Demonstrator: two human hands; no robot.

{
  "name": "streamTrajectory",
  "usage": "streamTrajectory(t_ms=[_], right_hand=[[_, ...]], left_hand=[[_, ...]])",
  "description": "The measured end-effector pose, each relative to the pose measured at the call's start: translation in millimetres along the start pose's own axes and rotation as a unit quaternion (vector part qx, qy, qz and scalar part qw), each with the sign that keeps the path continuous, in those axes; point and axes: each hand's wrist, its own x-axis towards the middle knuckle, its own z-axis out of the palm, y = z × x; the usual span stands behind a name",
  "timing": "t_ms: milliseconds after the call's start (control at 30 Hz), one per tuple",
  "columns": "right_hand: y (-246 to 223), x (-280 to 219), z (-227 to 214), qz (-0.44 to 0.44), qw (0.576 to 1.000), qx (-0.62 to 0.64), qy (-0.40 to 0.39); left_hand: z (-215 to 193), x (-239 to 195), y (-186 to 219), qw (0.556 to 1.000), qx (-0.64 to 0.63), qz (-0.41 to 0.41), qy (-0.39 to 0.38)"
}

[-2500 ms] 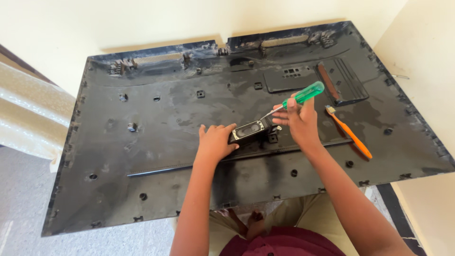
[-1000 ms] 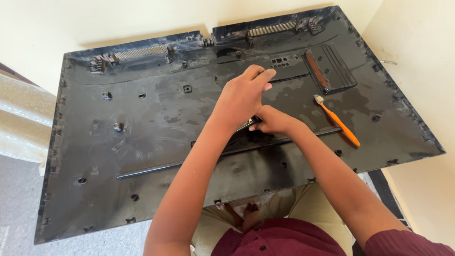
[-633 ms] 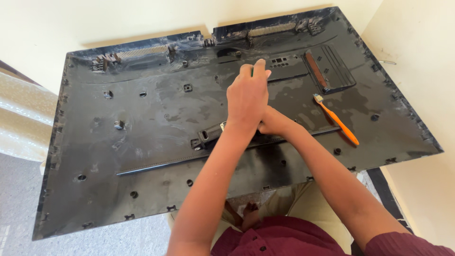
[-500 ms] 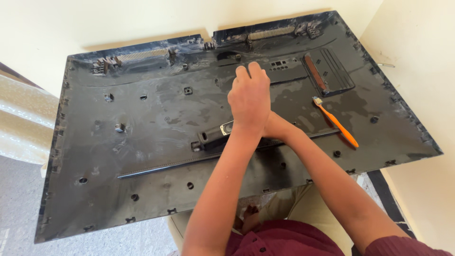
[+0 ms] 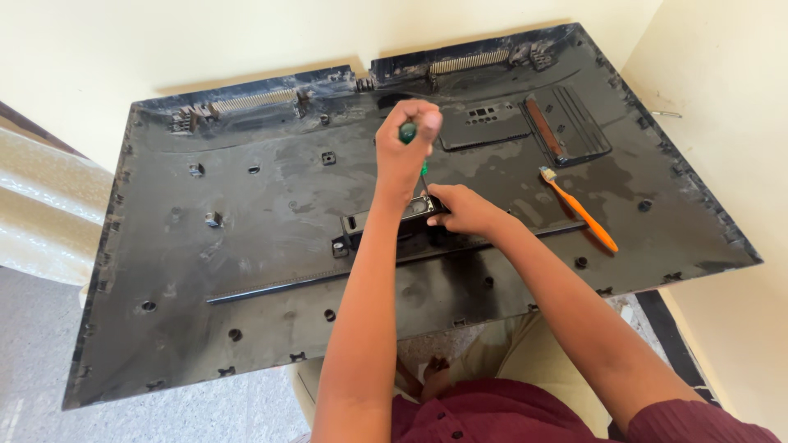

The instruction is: The person cleans the back of a flat-screen TV with a toothbrush, then uses a screwdriver to remove and reattach a small metal bracket. The person also briefly lifts a cover to reveal internal circuitry.

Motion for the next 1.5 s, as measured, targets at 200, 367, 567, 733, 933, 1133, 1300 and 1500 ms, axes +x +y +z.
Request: streamTrajectory(t_ms=[200,367,567,733,933,1133,1300,1500], right_hand=[[-7.1,2.1,-2.1,0.008,1.000,-0.001,0.003],[-2.3,-0.2,-0.8,-0.002,1.000,0.015,0.015],[-3.3,-0.6,2.2,0.024,1.000,0.001,0.005],[-4.4,1.3,0.7,-0.002,1.000,0.002,0.009],[-8.7,-0.8,-5.7,0.023,1.000,0.012,-0.003],[-9.6,2.3,-3.9,0.048,0.998,0.023,-0.016],[-2.8,-1.9,-5.0,-0.010,0.999,0.045,0.007],[-5.9,2.6,-2.6,0.047,0.998,0.045,-0.007]], left_hand=[[-12.1,-1.2,7.7,0.993,0.032,0.029,-0.107],[-10.0,5.0,41.0,0.951,0.296,-0.048,-0.077],[10.8,3.6,48.1,0.863,0.501,0.061,0.030],[35.8,10.2,25.4,0.790,0.579,0.154,0.131],[18.8,18.7,14.2,0.982,0.165,0.079,-0.052],[-20.5,5.5,22.9,0.981,0.065,-0.007,-0.185],[-8.2,11.4,45.3,0.942,0.238,0.025,-0.236],[15.4,15.3,61.7,0.900,0.420,0.012,-0.120]])
